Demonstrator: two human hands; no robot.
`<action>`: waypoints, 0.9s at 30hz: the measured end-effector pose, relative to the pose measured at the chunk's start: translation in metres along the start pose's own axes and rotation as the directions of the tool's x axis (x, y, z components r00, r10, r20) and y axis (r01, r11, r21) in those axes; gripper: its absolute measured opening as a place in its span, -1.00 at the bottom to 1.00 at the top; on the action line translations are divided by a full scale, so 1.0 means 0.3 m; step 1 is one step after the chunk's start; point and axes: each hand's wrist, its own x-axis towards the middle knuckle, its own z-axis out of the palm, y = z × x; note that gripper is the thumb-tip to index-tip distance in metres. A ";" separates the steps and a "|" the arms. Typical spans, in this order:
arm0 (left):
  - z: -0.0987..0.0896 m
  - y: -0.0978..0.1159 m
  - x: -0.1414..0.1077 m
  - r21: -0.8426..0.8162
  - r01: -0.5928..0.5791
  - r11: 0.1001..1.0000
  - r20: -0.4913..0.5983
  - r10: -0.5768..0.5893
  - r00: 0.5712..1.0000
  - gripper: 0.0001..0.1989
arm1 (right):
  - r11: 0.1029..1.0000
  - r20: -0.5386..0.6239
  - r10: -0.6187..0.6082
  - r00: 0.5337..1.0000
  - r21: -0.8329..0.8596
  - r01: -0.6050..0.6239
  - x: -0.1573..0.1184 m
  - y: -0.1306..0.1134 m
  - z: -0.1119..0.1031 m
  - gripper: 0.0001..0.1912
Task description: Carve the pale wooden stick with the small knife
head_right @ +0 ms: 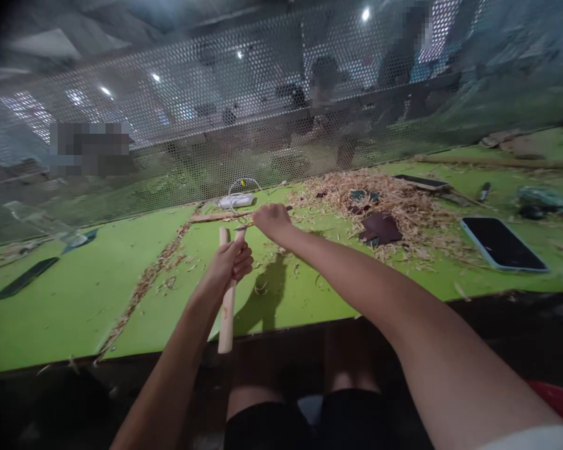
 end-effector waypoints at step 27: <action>0.029 -0.022 -0.179 0.035 -0.120 0.992 -0.029 0.121 0.992 -0.51 | 1.000 -0.105 0.011 0.994 -0.008 -0.011 -0.350 -0.160 -0.147 -0.65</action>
